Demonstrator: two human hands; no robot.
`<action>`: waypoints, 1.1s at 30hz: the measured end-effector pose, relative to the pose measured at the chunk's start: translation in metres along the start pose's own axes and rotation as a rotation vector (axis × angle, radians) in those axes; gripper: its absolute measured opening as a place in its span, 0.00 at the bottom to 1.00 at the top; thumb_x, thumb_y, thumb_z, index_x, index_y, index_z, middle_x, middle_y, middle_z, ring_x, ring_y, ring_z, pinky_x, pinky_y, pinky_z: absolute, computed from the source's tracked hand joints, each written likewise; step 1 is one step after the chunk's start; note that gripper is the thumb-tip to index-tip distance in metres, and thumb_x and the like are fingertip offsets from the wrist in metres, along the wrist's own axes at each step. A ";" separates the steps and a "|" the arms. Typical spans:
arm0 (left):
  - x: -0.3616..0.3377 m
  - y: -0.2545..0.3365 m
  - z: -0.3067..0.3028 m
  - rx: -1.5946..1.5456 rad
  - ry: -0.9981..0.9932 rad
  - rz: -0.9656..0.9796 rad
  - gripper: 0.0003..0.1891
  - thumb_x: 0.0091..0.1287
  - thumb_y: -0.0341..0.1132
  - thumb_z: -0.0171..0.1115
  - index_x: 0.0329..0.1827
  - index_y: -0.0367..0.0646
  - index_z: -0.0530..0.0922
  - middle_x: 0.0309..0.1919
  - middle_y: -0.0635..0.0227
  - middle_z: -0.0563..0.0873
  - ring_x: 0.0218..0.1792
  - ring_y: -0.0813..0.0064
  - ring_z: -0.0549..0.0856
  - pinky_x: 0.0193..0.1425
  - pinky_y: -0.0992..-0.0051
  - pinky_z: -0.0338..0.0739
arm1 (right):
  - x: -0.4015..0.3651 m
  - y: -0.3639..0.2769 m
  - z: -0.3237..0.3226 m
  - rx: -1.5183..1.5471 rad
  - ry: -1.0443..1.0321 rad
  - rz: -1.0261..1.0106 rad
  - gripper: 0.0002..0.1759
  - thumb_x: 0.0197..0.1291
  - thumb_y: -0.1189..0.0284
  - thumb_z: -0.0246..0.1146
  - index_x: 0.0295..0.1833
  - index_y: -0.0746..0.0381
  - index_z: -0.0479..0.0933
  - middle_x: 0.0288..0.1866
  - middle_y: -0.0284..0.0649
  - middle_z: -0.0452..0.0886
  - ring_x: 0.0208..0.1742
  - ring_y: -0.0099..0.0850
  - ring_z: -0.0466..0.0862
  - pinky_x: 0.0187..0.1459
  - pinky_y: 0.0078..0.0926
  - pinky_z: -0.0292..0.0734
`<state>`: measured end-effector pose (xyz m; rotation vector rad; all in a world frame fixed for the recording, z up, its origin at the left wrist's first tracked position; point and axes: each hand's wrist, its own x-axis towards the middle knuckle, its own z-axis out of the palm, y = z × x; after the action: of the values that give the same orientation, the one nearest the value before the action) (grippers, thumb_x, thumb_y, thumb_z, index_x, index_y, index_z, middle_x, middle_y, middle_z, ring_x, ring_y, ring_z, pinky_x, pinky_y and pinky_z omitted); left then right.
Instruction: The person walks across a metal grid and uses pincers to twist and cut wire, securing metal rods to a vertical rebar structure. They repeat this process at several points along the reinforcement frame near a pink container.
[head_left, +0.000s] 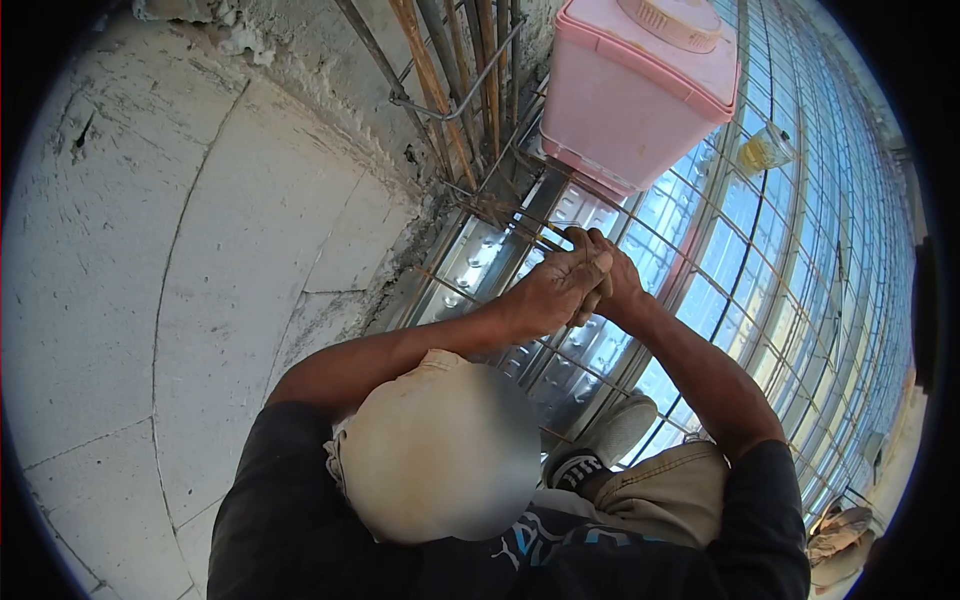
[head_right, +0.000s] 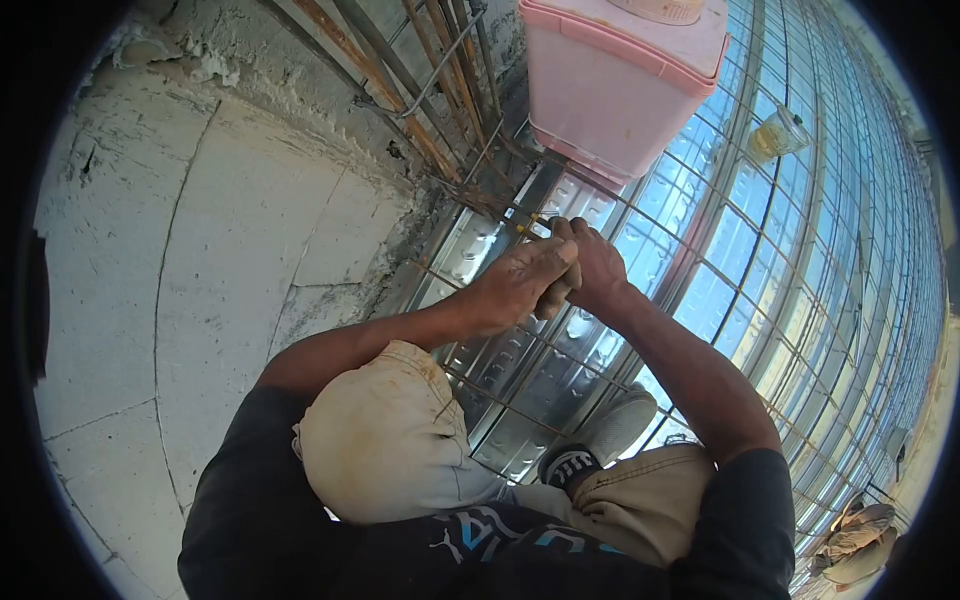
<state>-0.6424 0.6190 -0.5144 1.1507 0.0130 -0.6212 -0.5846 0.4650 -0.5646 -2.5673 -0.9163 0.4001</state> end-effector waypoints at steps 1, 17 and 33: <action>0.010 -0.004 0.008 0.018 -0.015 0.016 0.23 0.79 0.54 0.48 0.37 0.43 0.76 0.21 0.75 0.71 0.21 0.84 0.71 0.25 0.80 0.67 | 0.004 0.009 0.013 0.564 -0.194 0.233 0.29 0.69 0.52 0.59 0.57 0.69 0.74 0.47 0.53 0.81 0.44 0.41 0.85 0.52 0.38 0.81; -0.022 -0.076 -0.121 -0.082 0.615 -0.192 0.30 0.71 0.63 0.57 0.61 0.46 0.75 0.47 0.73 0.81 0.47 0.77 0.79 0.50 0.70 0.76 | 0.023 -0.013 0.022 1.592 -0.786 0.727 0.23 0.60 0.50 0.70 0.43 0.57 0.73 0.17 0.22 0.70 0.15 0.13 0.69 0.16 0.13 0.65; -0.033 -0.107 -0.057 -0.376 0.421 -0.184 0.30 0.73 0.67 0.46 0.30 0.48 0.74 0.17 0.76 0.70 0.17 0.81 0.67 0.28 0.76 0.67 | 0.032 -0.009 -0.002 1.395 -0.799 0.769 0.46 0.65 0.28 0.40 0.39 0.64 0.76 0.21 0.24 0.67 0.18 0.18 0.65 0.19 0.19 0.65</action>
<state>-0.7027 0.6550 -0.6185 0.8996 0.5780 -0.5013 -0.5644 0.4920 -0.5634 -1.2439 0.2921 1.6130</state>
